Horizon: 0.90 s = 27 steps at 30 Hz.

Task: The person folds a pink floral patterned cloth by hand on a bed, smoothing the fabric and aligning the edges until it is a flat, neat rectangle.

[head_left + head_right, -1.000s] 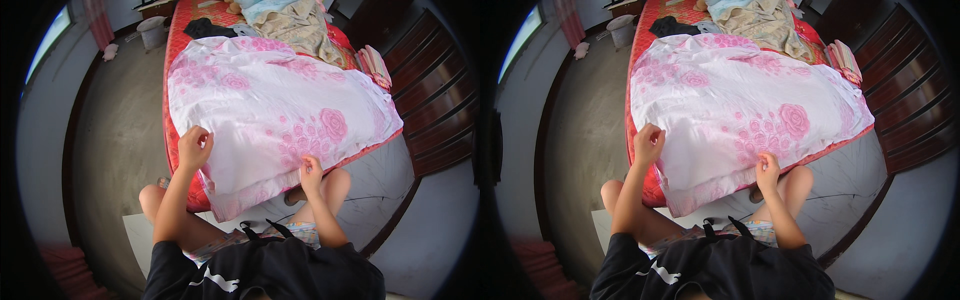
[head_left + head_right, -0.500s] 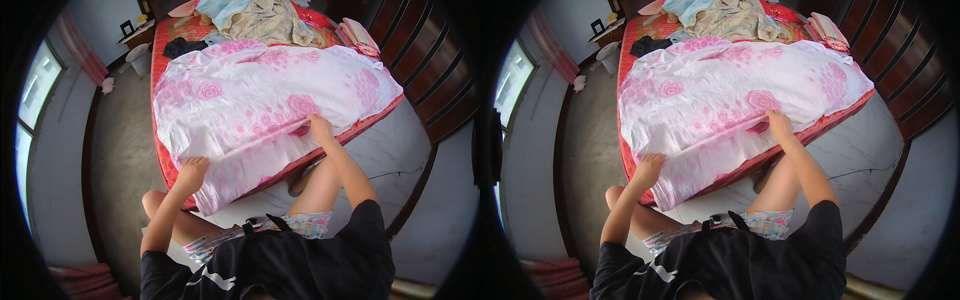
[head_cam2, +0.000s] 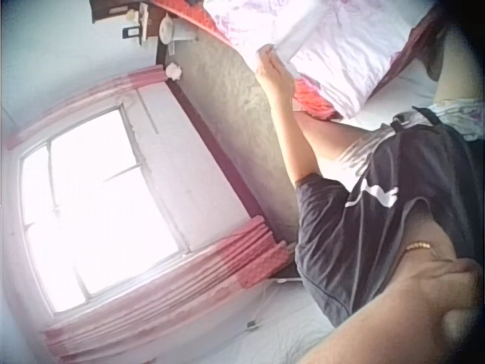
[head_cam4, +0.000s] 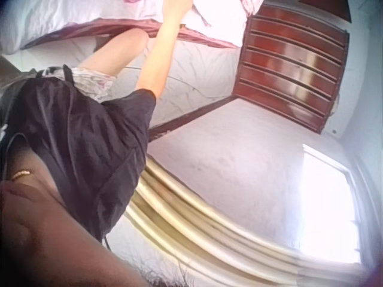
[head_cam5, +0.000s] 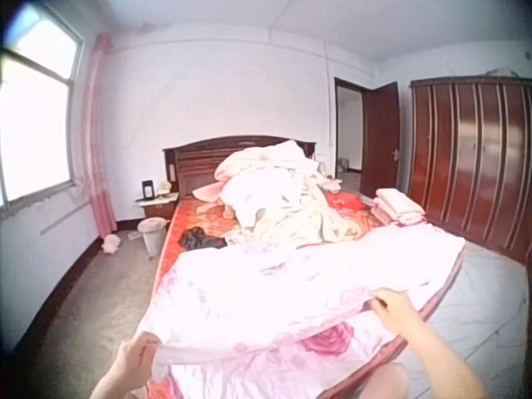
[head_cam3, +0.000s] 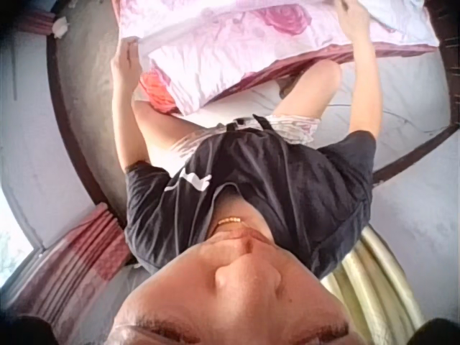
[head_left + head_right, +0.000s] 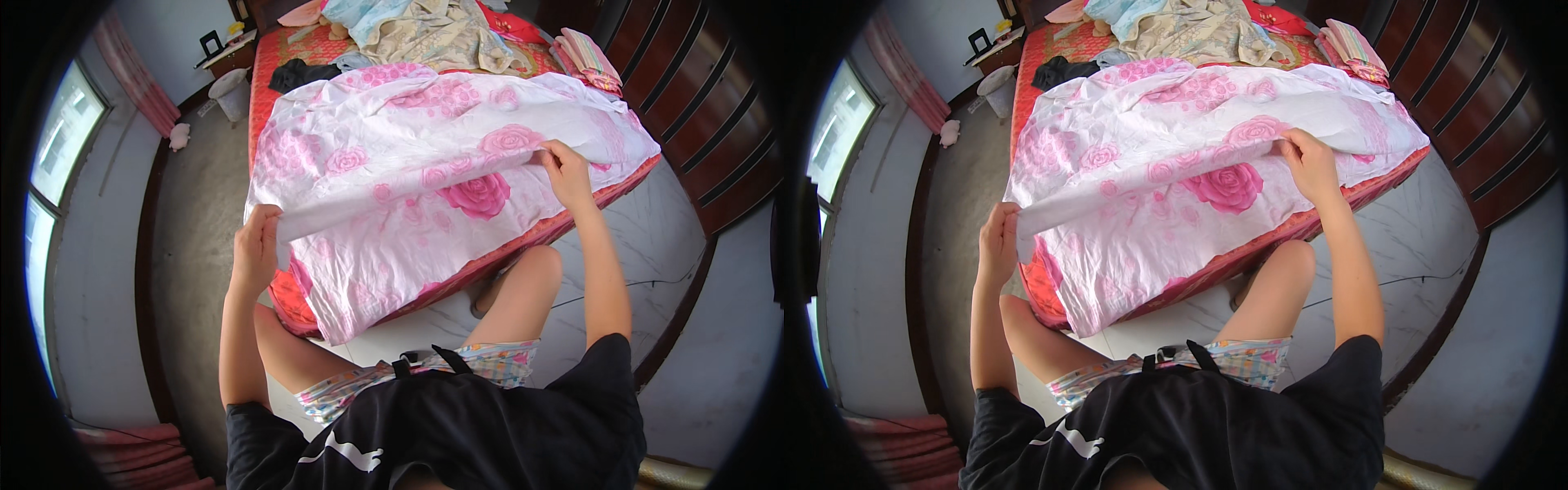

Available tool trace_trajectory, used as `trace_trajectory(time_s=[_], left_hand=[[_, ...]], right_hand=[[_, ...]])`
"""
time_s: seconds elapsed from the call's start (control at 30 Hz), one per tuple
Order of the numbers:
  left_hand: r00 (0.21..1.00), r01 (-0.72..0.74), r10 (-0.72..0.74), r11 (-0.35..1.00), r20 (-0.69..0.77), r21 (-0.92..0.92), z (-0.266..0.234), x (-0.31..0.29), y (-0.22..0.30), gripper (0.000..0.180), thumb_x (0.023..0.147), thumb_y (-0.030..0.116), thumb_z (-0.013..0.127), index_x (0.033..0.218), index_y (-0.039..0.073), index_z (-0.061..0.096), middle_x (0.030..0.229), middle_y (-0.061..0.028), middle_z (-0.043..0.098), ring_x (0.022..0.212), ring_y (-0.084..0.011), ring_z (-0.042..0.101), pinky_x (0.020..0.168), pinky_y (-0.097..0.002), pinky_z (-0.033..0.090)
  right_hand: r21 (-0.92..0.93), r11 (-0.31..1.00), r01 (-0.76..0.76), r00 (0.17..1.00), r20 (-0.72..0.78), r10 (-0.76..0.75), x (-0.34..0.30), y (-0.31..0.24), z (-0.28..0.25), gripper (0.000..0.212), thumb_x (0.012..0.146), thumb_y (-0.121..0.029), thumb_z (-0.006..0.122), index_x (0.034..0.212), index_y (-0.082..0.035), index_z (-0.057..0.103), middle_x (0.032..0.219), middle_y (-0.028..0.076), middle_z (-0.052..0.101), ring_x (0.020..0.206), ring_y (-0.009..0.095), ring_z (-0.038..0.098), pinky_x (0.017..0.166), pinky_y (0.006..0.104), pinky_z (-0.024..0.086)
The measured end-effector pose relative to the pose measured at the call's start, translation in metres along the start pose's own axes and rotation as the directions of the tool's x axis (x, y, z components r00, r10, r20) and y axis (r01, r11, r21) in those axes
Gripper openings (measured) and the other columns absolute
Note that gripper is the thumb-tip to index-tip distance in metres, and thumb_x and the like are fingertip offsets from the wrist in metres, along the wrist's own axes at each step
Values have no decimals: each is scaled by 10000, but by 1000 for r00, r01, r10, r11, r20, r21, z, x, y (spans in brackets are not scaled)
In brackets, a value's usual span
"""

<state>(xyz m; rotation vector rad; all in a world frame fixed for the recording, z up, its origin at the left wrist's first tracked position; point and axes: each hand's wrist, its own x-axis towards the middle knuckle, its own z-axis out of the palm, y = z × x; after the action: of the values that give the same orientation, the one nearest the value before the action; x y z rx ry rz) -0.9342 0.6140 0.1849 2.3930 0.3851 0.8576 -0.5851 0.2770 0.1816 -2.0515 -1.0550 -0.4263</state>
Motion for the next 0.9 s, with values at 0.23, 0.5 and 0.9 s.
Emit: trace_trajectory(time_s=[0.23,0.5,0.9], left_hand=[[883,164,-151,986,444,8,39,-64,-18,162,829,94,612,970,15,603,798,-154,631,731,-299,622,668,-368,484],[921,342,-369,920,125,191,41,-125,-65,324,782,177,670,1051,16,587,1043,-165,564,923,-337,570,813,-405,460],[643,748,-730,537,229,-389,50,-153,-74,170,855,187,616,838,22,575,771,-5,576,711,-114,562,655,-310,459]], right_hand=[[-155,979,-133,918,354,180,-66,27,29,131,856,-139,560,864,-14,600,799,155,607,733,336,582,657,384,458],[-188,980,62,951,310,-1,-124,-42,90,172,788,-21,574,957,-14,607,986,135,598,927,325,581,782,404,481],[345,786,513,774,209,-598,-160,-234,222,223,697,-81,683,907,-49,617,997,92,571,919,288,538,786,368,455]])
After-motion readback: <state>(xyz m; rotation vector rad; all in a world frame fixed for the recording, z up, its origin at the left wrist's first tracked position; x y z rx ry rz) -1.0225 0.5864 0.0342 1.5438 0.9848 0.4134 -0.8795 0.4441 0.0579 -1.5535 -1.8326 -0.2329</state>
